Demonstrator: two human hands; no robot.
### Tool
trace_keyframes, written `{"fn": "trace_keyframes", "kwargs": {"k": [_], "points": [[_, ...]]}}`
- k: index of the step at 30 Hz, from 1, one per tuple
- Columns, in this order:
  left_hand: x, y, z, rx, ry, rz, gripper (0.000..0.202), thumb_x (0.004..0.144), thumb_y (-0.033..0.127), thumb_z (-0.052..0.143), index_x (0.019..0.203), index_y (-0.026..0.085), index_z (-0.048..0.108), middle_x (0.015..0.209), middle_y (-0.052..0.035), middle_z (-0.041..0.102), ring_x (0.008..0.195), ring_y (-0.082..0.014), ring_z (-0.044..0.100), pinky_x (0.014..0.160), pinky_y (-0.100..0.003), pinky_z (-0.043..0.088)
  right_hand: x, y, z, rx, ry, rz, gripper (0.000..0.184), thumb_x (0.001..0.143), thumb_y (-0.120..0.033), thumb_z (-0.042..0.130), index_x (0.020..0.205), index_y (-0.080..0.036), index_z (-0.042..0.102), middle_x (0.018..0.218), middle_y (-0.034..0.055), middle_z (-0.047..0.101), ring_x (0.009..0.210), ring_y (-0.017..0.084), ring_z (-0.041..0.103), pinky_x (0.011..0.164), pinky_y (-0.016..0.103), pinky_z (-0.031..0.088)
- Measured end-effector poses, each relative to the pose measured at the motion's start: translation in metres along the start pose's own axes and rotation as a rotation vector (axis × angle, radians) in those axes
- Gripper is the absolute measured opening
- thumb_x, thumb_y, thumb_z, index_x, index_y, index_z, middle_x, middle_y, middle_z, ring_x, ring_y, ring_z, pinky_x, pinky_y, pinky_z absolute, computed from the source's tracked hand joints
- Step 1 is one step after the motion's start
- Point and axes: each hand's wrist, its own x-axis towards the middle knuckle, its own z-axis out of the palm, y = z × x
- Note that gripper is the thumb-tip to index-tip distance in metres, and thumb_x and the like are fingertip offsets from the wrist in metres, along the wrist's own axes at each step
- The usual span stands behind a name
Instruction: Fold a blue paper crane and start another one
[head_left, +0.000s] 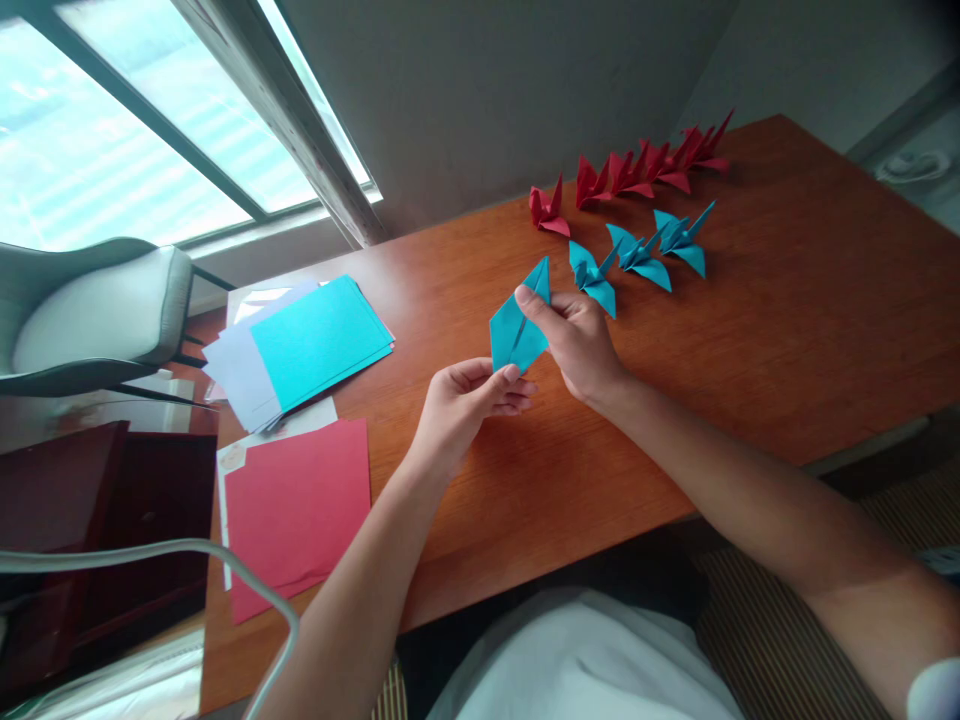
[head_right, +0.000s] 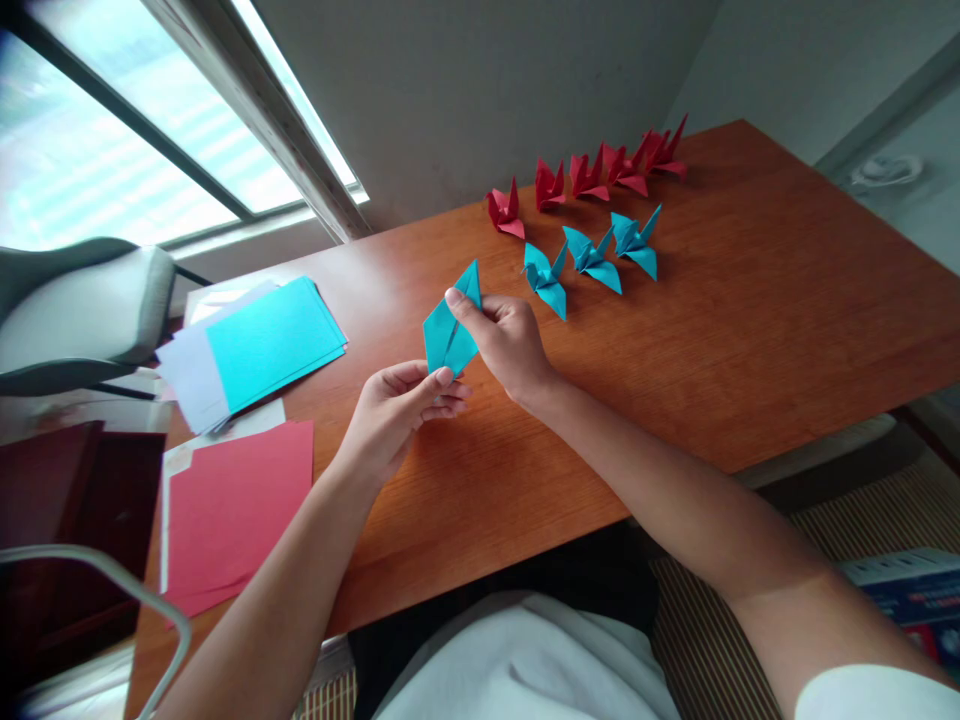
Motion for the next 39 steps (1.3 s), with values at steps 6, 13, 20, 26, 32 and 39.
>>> {"fn": "trace_keyframes", "kwargs": {"k": [6,13,20,26,32,39], "points": [[-0.001,0.006,-0.007,0.035,-0.033,0.004,0.033,0.079,0.044,0.079,0.088,0.014,0.071,0.082,-0.0078,0.077,0.072,-0.0168,0.072,0.068,-0.025,0.057,0.004,0.001,-0.002,0.126,-0.001,0.087,0.048,0.08,-0.049,0.074,0.055,-0.021,0.044,0.052,-0.0065,0.038,0.048,0.007,0.032,0.046,0.024,0.027],[-0.002,0.022,-0.032,0.434,0.2,0.198,0.032,0.092,0.04,0.057,0.072,0.016,0.063,0.064,-0.0024,0.067,0.058,-0.0133,0.064,0.058,-0.023,0.049,0.015,0.005,-0.014,0.03,-0.151,0.218,0.015,0.076,-0.032,0.073,0.079,-0.019,0.067,0.06,-0.0043,0.054,0.053,0.009,0.044,0.048,0.023,0.034],[-0.027,0.009,-0.037,1.398,0.385,0.21,0.03,0.095,0.037,0.053,0.07,0.02,0.059,0.067,-0.0019,0.065,0.061,-0.0172,0.06,0.053,-0.027,0.029,-0.002,0.011,-0.021,-0.601,-0.325,-0.03,0.003,0.08,-0.023,0.068,0.08,-0.02,0.068,0.084,0.0025,0.074,0.08,0.019,0.068,0.073,0.031,0.049],[-0.032,-0.006,-0.03,1.659,0.372,0.496,0.019,0.094,0.025,0.058,0.11,0.019,0.065,0.119,-0.0115,0.068,0.105,-0.03,0.062,0.08,-0.039,0.049,-0.027,0.014,-0.024,-0.952,-0.343,-0.239,0.007,0.088,-0.022,0.062,0.082,-0.021,0.066,0.083,0.003,0.073,0.078,0.021,0.067,0.072,0.034,0.047],[-0.03,-0.017,-0.032,1.576,0.032,0.694,0.031,0.097,0.008,0.045,0.118,0.017,0.065,0.123,-0.0097,0.069,0.106,-0.0246,0.062,0.089,-0.039,0.052,-0.028,0.016,-0.025,-1.066,-0.405,-0.537,0.017,0.09,-0.017,0.061,0.105,-0.019,0.068,0.106,0.0102,0.068,0.098,0.027,0.059,0.085,0.04,0.05],[-0.04,-0.021,-0.034,1.685,0.05,0.821,0.036,0.099,0.01,0.044,0.127,0.016,0.065,0.128,-0.0087,0.07,0.105,-0.0248,0.065,0.085,-0.038,0.052,-0.028,0.018,-0.038,-0.921,-0.749,-0.761,0.017,0.096,-0.02,0.057,0.109,-0.018,0.068,0.11,0.0092,0.071,0.095,0.024,0.061,0.085,0.04,0.051]]}}
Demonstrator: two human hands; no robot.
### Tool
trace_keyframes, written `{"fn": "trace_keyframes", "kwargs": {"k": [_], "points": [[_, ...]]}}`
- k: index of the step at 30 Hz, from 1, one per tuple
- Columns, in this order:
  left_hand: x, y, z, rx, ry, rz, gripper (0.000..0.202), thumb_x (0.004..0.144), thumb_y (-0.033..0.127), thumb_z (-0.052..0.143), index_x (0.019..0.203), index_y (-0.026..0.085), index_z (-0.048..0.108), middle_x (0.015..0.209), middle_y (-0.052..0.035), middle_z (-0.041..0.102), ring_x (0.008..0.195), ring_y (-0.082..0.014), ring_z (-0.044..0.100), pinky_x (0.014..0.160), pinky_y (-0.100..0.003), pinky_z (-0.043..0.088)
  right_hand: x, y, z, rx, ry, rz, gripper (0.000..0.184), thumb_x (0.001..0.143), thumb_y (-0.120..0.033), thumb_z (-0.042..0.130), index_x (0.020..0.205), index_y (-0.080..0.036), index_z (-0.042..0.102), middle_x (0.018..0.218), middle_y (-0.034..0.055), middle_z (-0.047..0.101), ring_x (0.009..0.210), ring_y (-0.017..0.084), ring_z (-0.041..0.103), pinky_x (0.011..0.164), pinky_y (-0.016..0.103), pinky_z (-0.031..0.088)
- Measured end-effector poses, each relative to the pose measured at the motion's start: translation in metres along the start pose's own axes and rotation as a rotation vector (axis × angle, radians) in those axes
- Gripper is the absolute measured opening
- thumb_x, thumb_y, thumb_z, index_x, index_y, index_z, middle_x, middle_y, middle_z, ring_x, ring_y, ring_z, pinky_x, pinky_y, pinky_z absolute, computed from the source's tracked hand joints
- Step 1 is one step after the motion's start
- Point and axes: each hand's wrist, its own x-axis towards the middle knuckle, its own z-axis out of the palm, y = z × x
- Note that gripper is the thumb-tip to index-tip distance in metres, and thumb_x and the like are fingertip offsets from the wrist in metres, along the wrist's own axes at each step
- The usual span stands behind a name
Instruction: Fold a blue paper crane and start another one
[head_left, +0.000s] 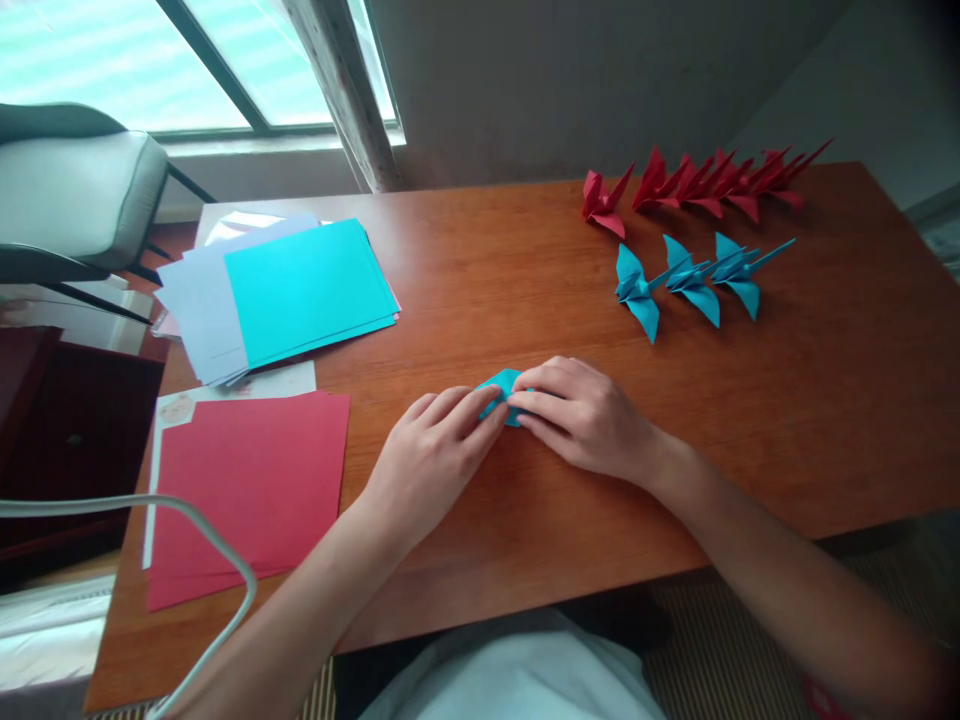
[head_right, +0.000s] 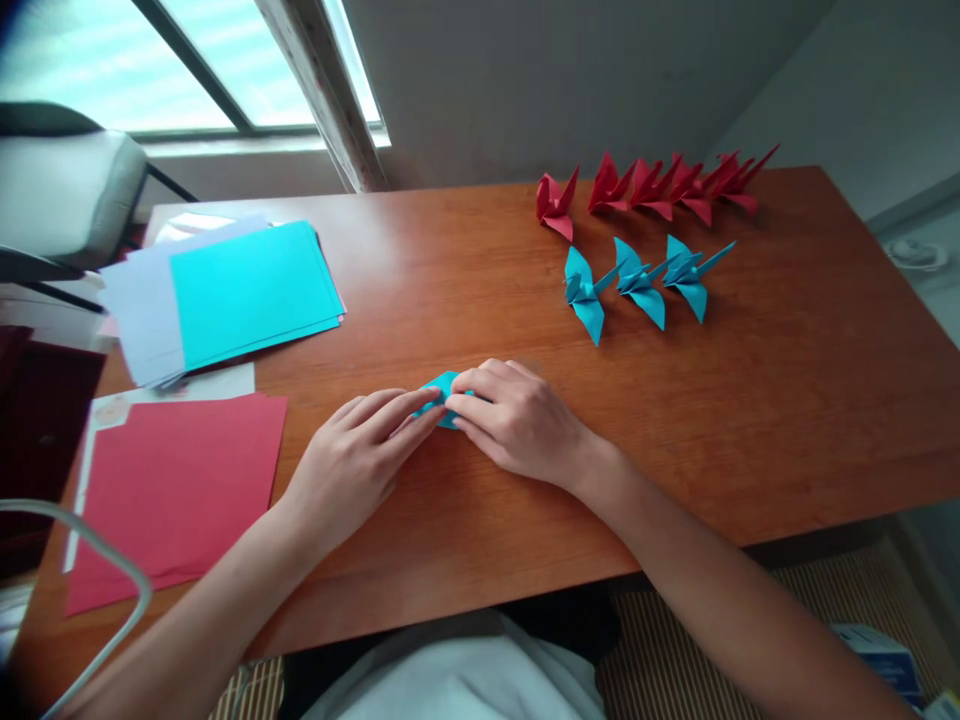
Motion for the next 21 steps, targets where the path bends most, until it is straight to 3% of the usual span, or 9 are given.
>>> {"fn": "trace_keyframes", "kwargs": {"k": [3,8,15,21], "points": [[-0.004,0.002,-0.002,0.025,-0.011,0.016,0.036,0.099,0.011,0.045,0.128,0.014,0.066,0.134,-0.0085,0.067,0.108,-0.0258,0.064,0.082,-0.039,0.051,-0.004,0.002,-0.003,0.002,-0.001,-0.025,0.016,0.094,-0.025,0.063,0.107,-0.017,0.069,0.113,0.0104,0.071,0.098,0.025,0.063,0.085,0.041,0.051],[-0.003,0.004,0.001,0.031,0.047,-0.001,0.029,0.099,0.014,0.049,0.117,0.014,0.071,0.134,-0.0081,0.067,0.111,-0.0283,0.062,0.085,-0.041,0.05,-0.007,0.003,-0.004,-0.001,0.043,-0.067,0.012,0.094,-0.016,0.062,0.101,-0.019,0.071,0.103,0.0077,0.074,0.096,0.022,0.064,0.083,0.038,0.052],[-0.002,0.007,0.005,-0.078,0.139,0.002,0.026,0.099,0.011,0.048,0.113,0.016,0.069,0.113,-0.0074,0.075,0.1,-0.0225,0.066,0.086,-0.036,0.055,-0.01,0.0,-0.004,-0.059,0.004,-0.049,0.018,0.096,-0.015,0.058,0.104,-0.024,0.072,0.101,0.0068,0.074,0.094,0.023,0.064,0.08,0.038,0.052],[-0.001,0.01,0.01,-0.109,0.139,-0.042,0.019,0.095,0.014,0.059,0.112,0.015,0.068,0.11,-0.0072,0.074,0.103,-0.0237,0.066,0.088,-0.036,0.053,-0.009,0.001,-0.003,-0.07,0.007,-0.023,0.017,0.097,-0.017,0.056,0.102,-0.023,0.072,0.098,0.0061,0.074,0.087,0.02,0.064,0.077,0.036,0.05]]}}
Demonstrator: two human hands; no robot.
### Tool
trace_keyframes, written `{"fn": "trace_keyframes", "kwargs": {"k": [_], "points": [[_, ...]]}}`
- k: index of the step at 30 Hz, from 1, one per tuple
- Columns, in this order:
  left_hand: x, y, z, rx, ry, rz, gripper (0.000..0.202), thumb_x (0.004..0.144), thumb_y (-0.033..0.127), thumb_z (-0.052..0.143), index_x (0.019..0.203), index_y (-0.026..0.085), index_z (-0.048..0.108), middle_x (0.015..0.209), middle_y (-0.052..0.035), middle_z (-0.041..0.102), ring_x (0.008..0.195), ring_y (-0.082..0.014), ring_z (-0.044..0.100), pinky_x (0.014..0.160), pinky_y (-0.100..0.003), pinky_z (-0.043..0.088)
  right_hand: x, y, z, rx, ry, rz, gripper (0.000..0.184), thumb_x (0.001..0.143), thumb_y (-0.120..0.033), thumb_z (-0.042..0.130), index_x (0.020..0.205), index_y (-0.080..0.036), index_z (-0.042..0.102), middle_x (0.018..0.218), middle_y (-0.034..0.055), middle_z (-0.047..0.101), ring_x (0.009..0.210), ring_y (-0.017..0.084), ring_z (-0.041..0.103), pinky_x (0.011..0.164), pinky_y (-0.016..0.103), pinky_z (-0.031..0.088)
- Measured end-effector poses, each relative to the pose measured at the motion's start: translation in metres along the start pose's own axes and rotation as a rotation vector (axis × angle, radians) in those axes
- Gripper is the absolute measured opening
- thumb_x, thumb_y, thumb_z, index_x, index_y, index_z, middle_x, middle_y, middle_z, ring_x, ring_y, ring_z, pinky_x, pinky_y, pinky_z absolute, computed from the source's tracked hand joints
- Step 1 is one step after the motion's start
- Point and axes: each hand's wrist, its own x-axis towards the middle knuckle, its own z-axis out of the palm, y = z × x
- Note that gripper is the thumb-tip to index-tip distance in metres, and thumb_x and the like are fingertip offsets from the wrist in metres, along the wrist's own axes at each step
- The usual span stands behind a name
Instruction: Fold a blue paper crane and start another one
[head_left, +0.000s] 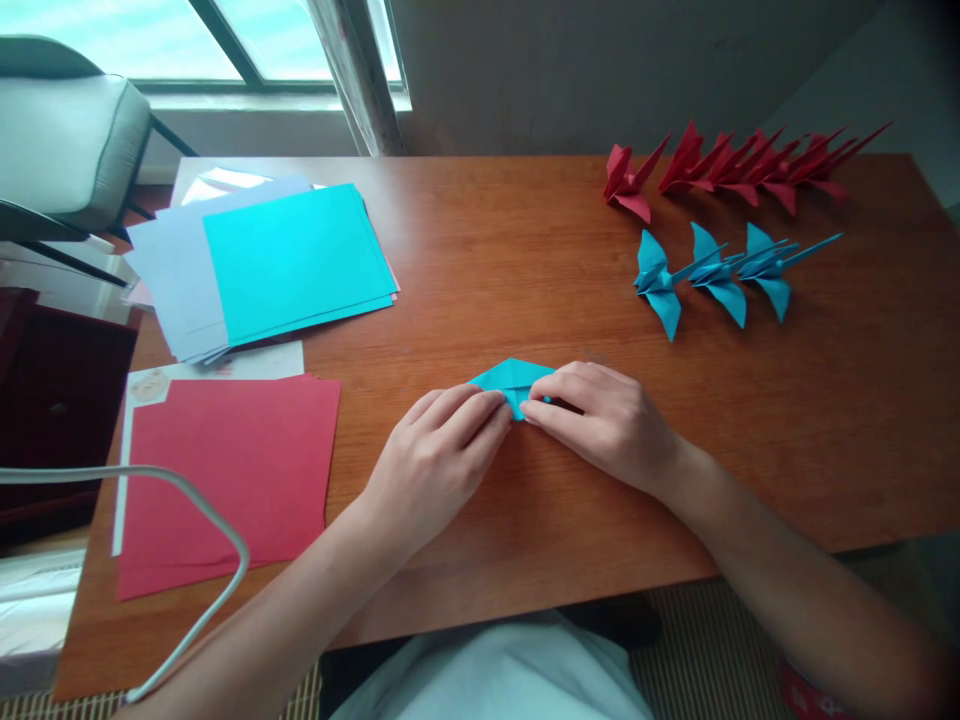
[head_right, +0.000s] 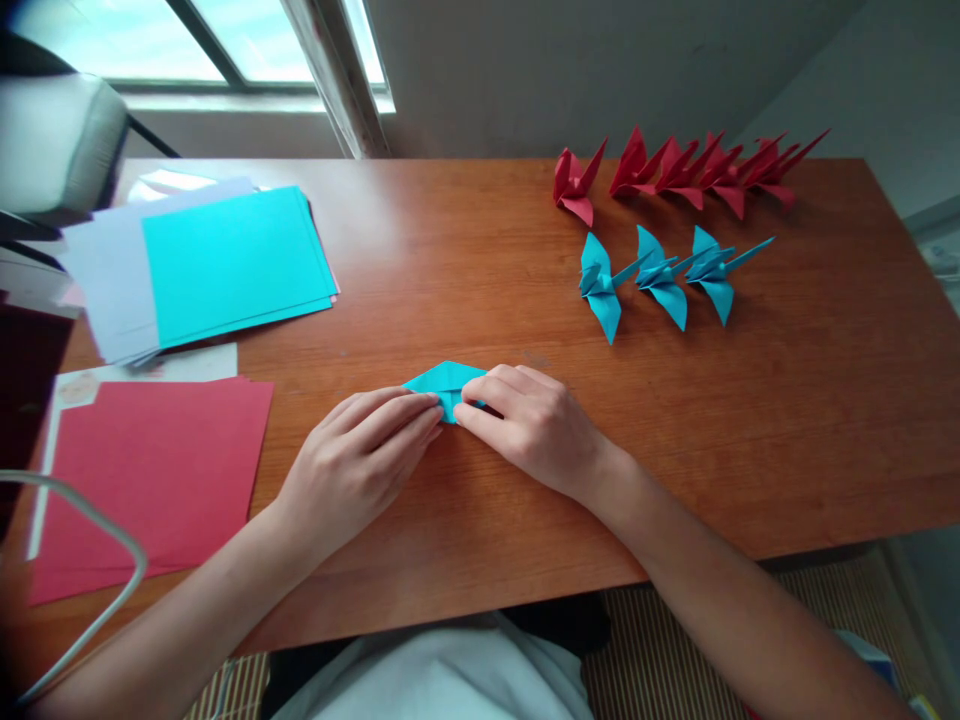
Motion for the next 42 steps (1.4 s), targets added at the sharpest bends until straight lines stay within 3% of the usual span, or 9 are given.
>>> {"fn": "trace_keyframes", "kwargs": {"k": [7,14,20,28,42], "points": [[0.008,0.006,0.001,0.006,-0.024,-0.065,0.014,0.096,0.014,0.057,0.103,0.016,0.069,0.099,-0.0072,0.073,0.092,-0.0231,0.064,0.079,-0.036,0.052,0.004,-0.002,0.002,0.052,-0.006,0.086,0.015,0.097,-0.017,0.056,0.095,-0.022,0.07,0.095,0.0064,0.07,0.085,0.02,0.059,0.079,0.035,0.049],[0.016,0.004,0.009,-0.302,0.011,-0.329,0.015,0.098,0.017,0.054,0.09,0.018,0.067,0.095,-0.0055,0.067,0.084,-0.0165,0.06,0.078,-0.03,0.052,0.01,-0.006,0.005,0.193,0.021,0.267,0.011,0.095,-0.019,0.058,0.087,-0.022,0.065,0.092,0.0063,0.064,0.086,0.021,0.057,0.081,0.037,0.049],[0.018,0.004,0.007,-0.32,-0.004,-0.413,0.014,0.096,0.019,0.054,0.092,0.019,0.067,0.1,-0.0058,0.065,0.085,-0.0156,0.061,0.072,-0.028,0.05,0.016,-0.015,0.004,0.217,0.056,0.4,0.012,0.092,-0.014,0.058,0.083,-0.022,0.061,0.092,0.0062,0.061,0.089,0.022,0.058,0.081,0.037,0.049],[0.023,0.005,0.008,-0.298,-0.02,-0.444,0.012,0.095,0.02,0.055,0.088,0.018,0.064,0.095,-0.0051,0.062,0.079,-0.0147,0.058,0.065,-0.026,0.046,0.019,-0.018,0.007,0.188,0.062,0.436,0.013,0.089,-0.012,0.058,0.081,-0.022,0.058,0.091,0.0068,0.06,0.089,0.022,0.057,0.081,0.038,0.048],[0.025,0.007,0.01,-0.263,0.002,-0.457,0.012,0.095,0.021,0.056,0.085,0.019,0.064,0.094,-0.0042,0.062,0.078,-0.0146,0.058,0.065,-0.026,0.046,0.019,-0.019,0.008,0.189,0.057,0.448,0.011,0.09,-0.015,0.06,0.083,-0.023,0.057,0.093,0.0063,0.06,0.092,0.023,0.058,0.084,0.04,0.048]]}}
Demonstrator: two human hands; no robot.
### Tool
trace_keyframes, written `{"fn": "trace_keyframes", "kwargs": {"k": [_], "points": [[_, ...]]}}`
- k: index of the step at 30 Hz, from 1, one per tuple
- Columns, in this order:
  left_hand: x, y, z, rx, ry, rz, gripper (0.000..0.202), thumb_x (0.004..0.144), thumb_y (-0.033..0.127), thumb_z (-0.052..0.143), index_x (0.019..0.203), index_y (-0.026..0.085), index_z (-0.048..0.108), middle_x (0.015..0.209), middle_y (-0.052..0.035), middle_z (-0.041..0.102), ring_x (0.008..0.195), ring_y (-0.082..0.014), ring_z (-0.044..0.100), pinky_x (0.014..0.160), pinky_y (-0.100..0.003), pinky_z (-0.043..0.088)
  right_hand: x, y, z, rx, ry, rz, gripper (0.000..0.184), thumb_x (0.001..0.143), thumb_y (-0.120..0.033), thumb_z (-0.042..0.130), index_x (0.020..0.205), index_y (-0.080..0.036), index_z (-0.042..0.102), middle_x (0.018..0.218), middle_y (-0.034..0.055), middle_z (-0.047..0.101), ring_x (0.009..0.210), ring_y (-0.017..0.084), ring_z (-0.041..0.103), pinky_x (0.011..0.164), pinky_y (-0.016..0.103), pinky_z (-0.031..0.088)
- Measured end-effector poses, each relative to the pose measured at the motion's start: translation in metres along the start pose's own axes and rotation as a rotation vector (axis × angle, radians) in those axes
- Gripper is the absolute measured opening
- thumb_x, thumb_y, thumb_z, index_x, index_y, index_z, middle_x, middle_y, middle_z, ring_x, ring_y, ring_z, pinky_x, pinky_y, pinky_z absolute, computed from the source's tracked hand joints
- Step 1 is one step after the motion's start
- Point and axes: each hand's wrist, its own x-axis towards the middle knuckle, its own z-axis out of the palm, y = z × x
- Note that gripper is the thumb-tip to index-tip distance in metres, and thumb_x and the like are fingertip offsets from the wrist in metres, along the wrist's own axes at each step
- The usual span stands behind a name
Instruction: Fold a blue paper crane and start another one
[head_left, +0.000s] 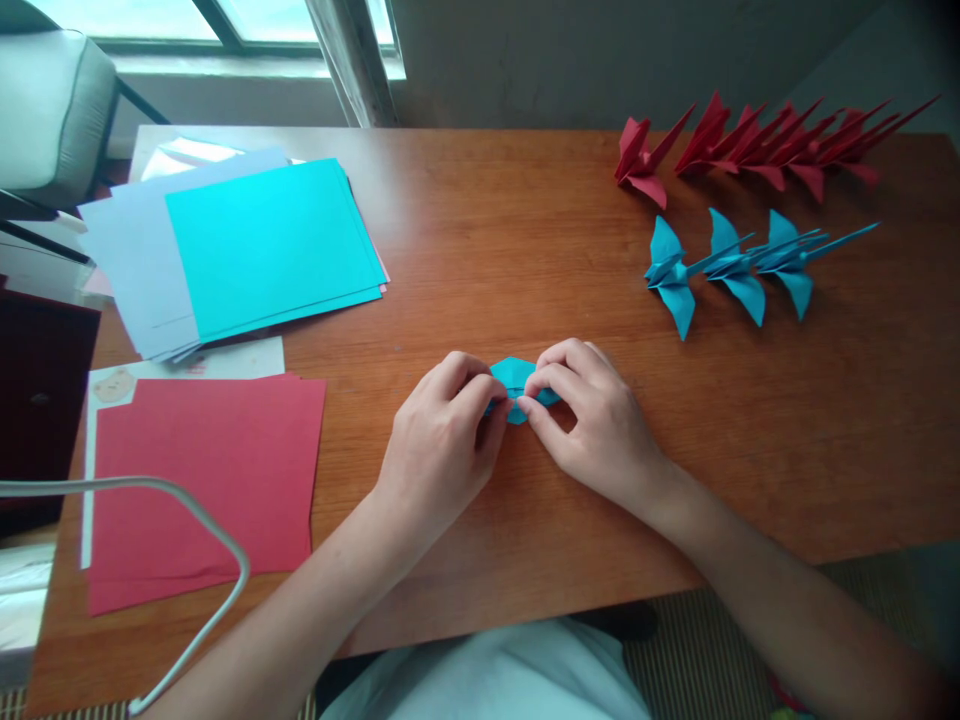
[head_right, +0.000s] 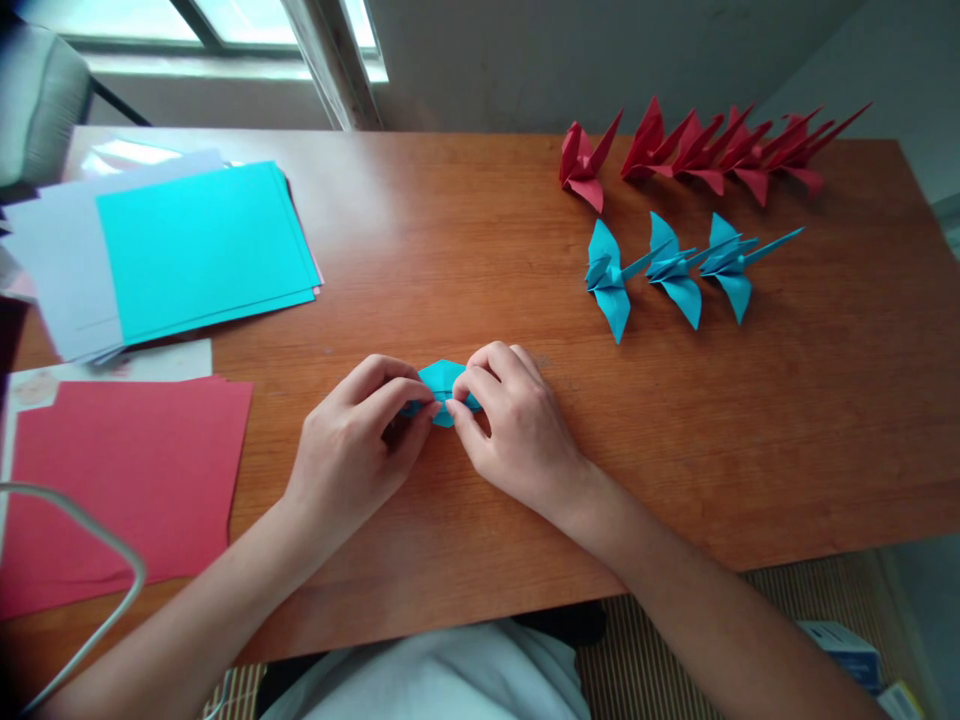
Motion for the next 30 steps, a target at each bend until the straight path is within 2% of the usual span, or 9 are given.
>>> {"fn": "trace_keyframes", "kwargs": {"k": [18,26,30], "points": [[0.0001,-0.001,0.0019,0.045,0.003,0.008,0.013,0.095,0.022,0.056,0.085,0.018,0.064,0.093,-0.0042,0.062,0.078,-0.0147,0.058,0.065,-0.026,0.045,0.0013,-0.0011,0.0021,-0.037,0.008,0.022,0.01,0.089,-0.014,0.061,0.083,-0.022,0.058,0.092,0.0062,0.061,0.09,0.023,0.057,0.082,0.038,0.047],[0.0006,-0.0013,0.003,0.069,-0.012,0.036,0.011,0.096,0.021,0.054,0.092,0.017,0.064,0.094,-0.0049,0.06,0.08,-0.0161,0.057,0.067,-0.027,0.046,-0.0005,-0.0003,0.0016,-0.043,0.001,-0.01,0.006,0.09,-0.014,0.061,0.089,-0.02,0.059,0.096,0.0071,0.061,0.093,0.023,0.057,0.085,0.038,0.047],[0.0003,-0.0022,0.003,0.086,-0.013,0.057,0.011,0.096,0.021,0.055,0.091,0.017,0.064,0.093,-0.0051,0.059,0.079,-0.0164,0.057,0.068,-0.027,0.045,-0.0036,0.0049,0.0004,-0.024,-0.007,-0.058,0.015,0.089,-0.006,0.055,0.093,-0.019,0.06,0.099,0.008,0.061,0.095,0.023,0.056,0.088,0.038,0.048]]}}
